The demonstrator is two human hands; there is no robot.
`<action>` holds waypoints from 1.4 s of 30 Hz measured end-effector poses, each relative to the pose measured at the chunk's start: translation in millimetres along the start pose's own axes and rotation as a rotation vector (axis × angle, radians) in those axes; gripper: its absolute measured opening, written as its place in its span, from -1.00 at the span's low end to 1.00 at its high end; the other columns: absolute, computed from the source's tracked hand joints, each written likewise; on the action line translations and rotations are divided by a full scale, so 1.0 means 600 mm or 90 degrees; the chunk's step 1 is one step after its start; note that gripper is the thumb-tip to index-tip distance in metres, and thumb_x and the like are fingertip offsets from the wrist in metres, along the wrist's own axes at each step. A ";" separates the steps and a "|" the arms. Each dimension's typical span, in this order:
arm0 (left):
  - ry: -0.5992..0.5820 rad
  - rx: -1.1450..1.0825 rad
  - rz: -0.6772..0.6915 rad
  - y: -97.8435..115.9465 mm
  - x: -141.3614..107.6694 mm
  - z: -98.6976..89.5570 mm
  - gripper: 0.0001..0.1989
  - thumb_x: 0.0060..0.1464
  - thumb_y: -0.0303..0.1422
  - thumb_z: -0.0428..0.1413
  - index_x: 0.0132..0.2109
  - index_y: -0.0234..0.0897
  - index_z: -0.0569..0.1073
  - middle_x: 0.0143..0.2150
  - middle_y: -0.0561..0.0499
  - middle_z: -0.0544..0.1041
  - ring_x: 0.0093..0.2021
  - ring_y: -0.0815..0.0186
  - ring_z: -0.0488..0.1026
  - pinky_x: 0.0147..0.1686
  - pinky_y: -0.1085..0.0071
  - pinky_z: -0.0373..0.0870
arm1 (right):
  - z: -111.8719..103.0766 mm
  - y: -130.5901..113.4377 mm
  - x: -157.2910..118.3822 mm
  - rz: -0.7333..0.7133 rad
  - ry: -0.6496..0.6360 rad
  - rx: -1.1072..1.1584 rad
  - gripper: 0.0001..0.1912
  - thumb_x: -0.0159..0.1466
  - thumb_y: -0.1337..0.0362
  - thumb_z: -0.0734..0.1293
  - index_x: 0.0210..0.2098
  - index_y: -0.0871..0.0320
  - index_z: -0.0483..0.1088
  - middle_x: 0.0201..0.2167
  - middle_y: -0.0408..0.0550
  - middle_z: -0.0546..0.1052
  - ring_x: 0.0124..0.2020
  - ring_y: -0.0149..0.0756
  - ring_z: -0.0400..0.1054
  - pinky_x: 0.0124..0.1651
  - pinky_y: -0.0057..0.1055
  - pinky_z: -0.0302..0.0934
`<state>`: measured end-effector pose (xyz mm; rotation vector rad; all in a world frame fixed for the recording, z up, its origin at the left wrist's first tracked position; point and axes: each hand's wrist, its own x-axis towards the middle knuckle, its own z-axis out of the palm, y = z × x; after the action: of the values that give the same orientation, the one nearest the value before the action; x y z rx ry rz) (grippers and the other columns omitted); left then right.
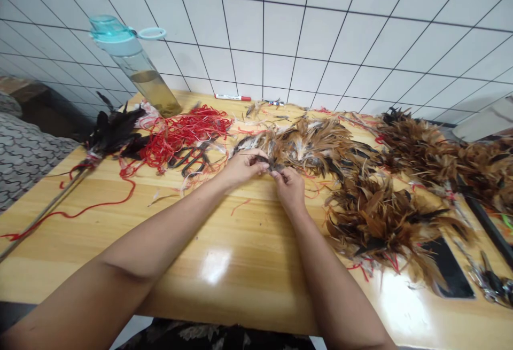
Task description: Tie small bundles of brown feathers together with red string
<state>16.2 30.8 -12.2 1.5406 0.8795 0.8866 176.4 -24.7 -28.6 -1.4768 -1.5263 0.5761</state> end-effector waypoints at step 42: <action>0.082 0.178 -0.001 0.021 -0.007 -0.002 -0.89 0.06 -0.34 0.07 -0.36 -0.30 0.36 -0.47 0.08 0.41 -0.45 0.41 0.31 -0.38 0.47 0.23 | 0.000 -0.002 -0.002 0.111 0.054 0.091 -0.72 0.16 0.06 0.26 -0.52 0.13 0.33 -0.57 -0.15 0.38 -0.46 -0.34 0.21 -0.34 -0.38 0.12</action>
<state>14.1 25.7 0.0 1.7342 1.1358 0.8985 175.6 -26.3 -27.9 -1.5130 -1.2716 0.7015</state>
